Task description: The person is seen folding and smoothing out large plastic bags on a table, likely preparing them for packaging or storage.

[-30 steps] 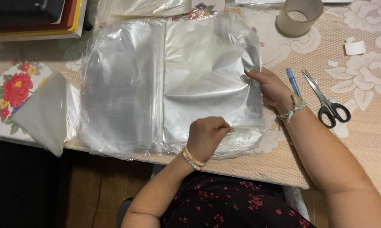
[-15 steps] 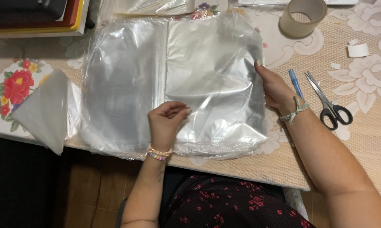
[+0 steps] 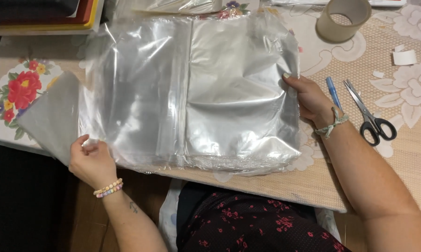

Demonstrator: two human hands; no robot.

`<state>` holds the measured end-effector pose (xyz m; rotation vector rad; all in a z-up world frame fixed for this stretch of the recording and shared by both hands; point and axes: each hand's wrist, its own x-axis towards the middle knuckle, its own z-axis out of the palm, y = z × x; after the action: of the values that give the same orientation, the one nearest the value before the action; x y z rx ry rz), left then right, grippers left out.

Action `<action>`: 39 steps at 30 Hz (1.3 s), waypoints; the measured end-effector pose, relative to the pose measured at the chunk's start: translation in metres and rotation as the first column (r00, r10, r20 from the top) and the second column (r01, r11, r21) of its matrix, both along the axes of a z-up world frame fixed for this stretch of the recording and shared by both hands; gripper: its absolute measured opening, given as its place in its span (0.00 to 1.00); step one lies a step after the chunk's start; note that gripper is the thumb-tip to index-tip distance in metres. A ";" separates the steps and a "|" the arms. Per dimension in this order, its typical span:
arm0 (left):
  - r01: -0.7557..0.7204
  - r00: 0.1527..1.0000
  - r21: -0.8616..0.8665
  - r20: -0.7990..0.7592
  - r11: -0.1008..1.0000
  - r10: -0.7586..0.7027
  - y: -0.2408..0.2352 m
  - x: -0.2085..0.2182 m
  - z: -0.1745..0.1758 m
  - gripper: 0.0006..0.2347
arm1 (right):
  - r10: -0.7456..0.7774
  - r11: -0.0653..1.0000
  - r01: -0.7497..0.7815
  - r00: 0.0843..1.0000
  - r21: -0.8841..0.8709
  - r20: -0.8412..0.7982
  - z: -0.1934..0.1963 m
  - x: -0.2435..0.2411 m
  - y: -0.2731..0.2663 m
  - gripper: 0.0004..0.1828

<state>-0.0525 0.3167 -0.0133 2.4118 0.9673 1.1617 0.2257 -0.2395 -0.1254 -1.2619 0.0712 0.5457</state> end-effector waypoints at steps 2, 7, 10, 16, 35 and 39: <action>-0.116 0.982 0.133 -0.131 0.984 0.133 -0.004 -0.005 0.001 0.15 | -0.009 1.000 0.008 1.000 0.006 0.001 -0.005 0.002 -0.003 0.23; -0.035 0.996 0.369 -0.064 0.929 0.063 -0.067 0.027 0.030 0.15 | -0.028 1.000 0.028 1.000 0.004 0.004 -0.002 -0.002 0.000 0.23; 0.467 0.873 0.294 0.000 0.834 -0.488 -0.160 0.060 0.035 0.11 | -0.037 0.999 0.037 0.999 0.019 -0.004 -0.003 -0.002 -0.001 0.23; 0.996 -0.085 -0.041 -0.339 -0.076 -0.937 -0.313 0.072 0.014 0.22 | -0.015 0.999 0.016 0.999 0.033 -0.034 -0.004 0.000 -0.001 0.23; 0.968 0.252 0.087 -0.406 0.237 -0.878 -0.308 0.058 0.064 0.16 | 0.012 0.998 -0.011 1.000 0.055 -0.019 0.041 -0.016 0.019 0.23; 0.969 0.234 -0.002 -0.321 0.248 -0.918 -0.308 0.058 0.043 0.11 | 0.019 0.998 -0.018 1.000 0.053 -0.010 0.025 -0.012 0.012 0.23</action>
<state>0.0056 0.0084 0.0298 2.5367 -0.7322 0.4139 0.2135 -0.2271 -0.1004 -1.2091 0.0539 0.5671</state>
